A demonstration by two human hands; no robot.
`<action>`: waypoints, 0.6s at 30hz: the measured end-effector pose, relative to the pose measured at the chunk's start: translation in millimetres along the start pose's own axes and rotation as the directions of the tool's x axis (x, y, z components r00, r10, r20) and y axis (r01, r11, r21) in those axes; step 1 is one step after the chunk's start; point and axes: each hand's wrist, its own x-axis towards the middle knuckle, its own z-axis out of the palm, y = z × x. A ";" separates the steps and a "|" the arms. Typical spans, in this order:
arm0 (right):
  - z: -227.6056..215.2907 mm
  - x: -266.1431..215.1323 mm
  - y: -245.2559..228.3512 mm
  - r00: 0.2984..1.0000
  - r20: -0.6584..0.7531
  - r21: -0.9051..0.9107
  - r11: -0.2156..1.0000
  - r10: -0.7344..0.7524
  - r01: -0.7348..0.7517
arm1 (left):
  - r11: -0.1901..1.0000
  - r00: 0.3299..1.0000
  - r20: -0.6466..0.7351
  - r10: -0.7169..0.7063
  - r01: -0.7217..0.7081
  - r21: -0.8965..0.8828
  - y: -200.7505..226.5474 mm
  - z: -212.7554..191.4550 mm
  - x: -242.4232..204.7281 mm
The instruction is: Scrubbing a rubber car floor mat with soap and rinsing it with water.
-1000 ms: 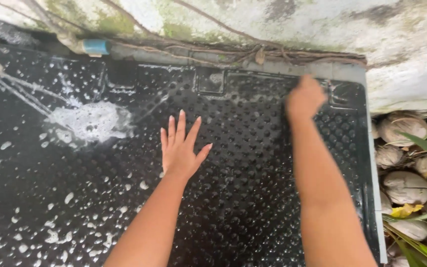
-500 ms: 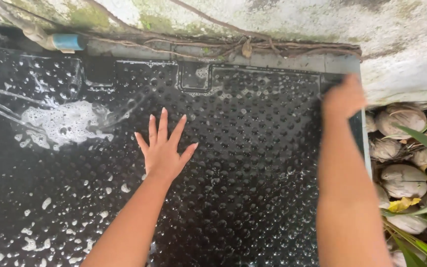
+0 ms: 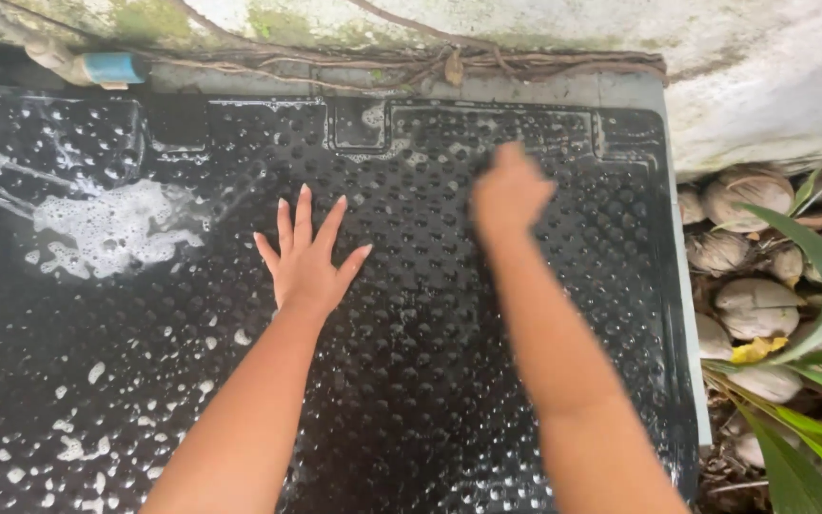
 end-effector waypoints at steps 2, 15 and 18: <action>-18.7 -47.6 -53.8 0.953 -0.083 0.218 0.928 -0.292 0.303 | 0.999 0.999 -0.049 0.005 -0.007 -0.034 -2.5 3.2 0.4; 25.7 -49.7 146.2 0.945 -0.027 -0.299 0.900 0.325 -0.318 | 0.975 0.984 -0.178 0.012 0.028 0.219 -226.0 -10.3 -74.0; -63.4 -110.5 19.1 0.963 0.192 -0.214 0.965 0.190 -0.148 | 0.990 0.988 -0.095 -0.120 0.126 0.058 -248.5 -22.6 -90.1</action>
